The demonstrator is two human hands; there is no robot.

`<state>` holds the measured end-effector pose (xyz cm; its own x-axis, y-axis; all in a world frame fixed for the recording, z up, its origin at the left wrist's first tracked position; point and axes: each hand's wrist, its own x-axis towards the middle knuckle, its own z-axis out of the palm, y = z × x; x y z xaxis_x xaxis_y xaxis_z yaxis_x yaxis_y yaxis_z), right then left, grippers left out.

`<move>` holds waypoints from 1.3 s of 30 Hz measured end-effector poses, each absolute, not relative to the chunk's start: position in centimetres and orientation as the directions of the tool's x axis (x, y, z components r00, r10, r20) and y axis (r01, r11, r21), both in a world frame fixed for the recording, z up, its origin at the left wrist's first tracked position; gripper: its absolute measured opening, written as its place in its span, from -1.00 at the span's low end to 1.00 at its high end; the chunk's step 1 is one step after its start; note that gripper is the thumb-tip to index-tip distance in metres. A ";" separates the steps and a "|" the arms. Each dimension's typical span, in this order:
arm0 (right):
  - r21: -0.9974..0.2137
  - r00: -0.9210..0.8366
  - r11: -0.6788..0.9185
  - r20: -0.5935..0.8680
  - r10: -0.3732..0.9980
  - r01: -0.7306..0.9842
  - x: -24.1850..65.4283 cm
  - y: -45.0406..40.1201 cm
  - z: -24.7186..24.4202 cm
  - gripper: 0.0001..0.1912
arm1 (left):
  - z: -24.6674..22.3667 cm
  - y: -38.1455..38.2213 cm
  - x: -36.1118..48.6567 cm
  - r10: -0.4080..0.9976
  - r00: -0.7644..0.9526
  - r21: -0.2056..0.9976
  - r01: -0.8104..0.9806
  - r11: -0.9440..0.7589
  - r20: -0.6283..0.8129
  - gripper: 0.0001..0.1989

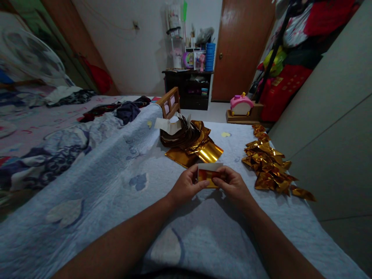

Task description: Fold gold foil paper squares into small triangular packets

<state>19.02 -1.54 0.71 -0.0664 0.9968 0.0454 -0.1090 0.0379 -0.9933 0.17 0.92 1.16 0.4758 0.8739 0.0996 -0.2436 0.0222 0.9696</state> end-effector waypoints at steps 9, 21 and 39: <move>-0.961 -0.049 0.007 0.021 0.999 -0.278 18.8 -1.6 1.3 -0.32 | 1.3 0.9 0.2 0.904 0.414 0.991 -0.117 -0.065 0.108 -0.77; -0.999 -0.024 -0.004 -0.003 1.000 -0.041 19.1 -1.7 1.5 -0.69 | 1.3 0.9 0.0 0.926 0.365 0.996 -0.039 -0.085 0.094 -0.78; -0.999 -0.074 0.017 0.020 0.997 -0.045 19.0 -1.9 1.9 -0.69 | 1.5 0.6 -0.1 0.946 0.320 0.998 -0.050 -0.041 0.055 -0.72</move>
